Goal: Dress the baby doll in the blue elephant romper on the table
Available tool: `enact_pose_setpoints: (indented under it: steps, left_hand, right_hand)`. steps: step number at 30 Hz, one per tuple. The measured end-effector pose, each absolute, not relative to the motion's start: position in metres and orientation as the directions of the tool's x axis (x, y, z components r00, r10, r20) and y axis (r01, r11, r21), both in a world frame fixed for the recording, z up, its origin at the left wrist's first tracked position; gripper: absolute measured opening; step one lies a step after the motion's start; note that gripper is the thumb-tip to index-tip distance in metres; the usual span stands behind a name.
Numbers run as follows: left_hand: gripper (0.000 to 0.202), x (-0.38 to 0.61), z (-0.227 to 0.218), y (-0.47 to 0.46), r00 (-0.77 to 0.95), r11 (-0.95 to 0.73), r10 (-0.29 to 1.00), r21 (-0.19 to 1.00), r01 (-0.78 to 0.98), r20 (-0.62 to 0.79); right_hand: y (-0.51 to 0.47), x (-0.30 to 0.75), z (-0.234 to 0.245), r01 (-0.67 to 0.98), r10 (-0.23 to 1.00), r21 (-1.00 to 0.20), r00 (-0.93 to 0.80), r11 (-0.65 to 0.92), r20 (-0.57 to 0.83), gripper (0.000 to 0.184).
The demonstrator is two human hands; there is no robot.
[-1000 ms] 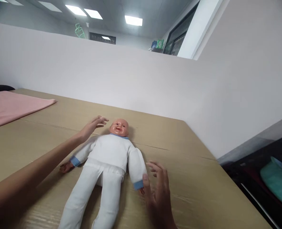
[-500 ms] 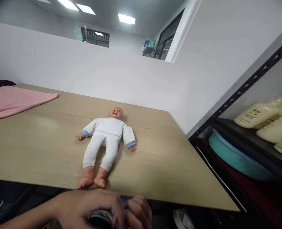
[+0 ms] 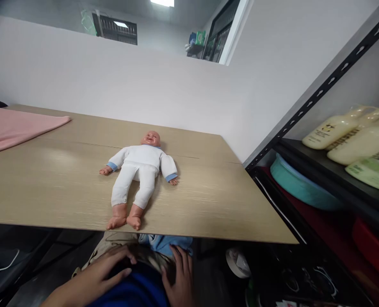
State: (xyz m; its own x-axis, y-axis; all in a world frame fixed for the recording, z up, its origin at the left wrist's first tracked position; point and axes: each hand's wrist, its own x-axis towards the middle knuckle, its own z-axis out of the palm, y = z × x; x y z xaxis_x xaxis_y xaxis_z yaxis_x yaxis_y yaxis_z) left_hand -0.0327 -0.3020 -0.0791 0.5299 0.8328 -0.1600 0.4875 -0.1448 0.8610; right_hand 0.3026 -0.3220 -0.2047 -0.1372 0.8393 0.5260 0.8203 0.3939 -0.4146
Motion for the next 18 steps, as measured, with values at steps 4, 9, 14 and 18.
enact_pose_setpoints:
  steps: [4, 9, 14, 18]
  left_hand:
    - [0.067, -0.023, -0.132, -0.294, 0.396, -0.133, 0.901, 0.757, 0.64, -0.176]
    - [0.084, -0.003, -0.16, -0.274, 0.368, -0.011, 0.896, 0.819, 0.573, -0.246]
    - [0.091, 0.005, -0.144, -0.26, 0.323, 0.166, 0.881, 0.866, 0.471, -0.345]
    - [0.079, 0.001, -0.137, -0.255, 0.35, 0.237, 0.861, 0.9, 0.365, -0.369]
  right_hand:
    - [-0.293, 0.278, -0.216, 0.827, 0.864, -0.367, -0.25, 0.425, 0.436, 0.064]
    - [-0.276, 0.247, -0.208, 0.795, 0.904, -0.468, -0.225, 0.386, 0.364, 0.028]
    - [-0.305, 0.246, -0.133, 0.584, 0.918, -0.709, -0.245, 0.396, 0.312, 0.028]
    - [-0.337, 0.276, -0.102, 0.445, 0.849, -0.745, -0.428, 0.496, 0.31, 0.042]
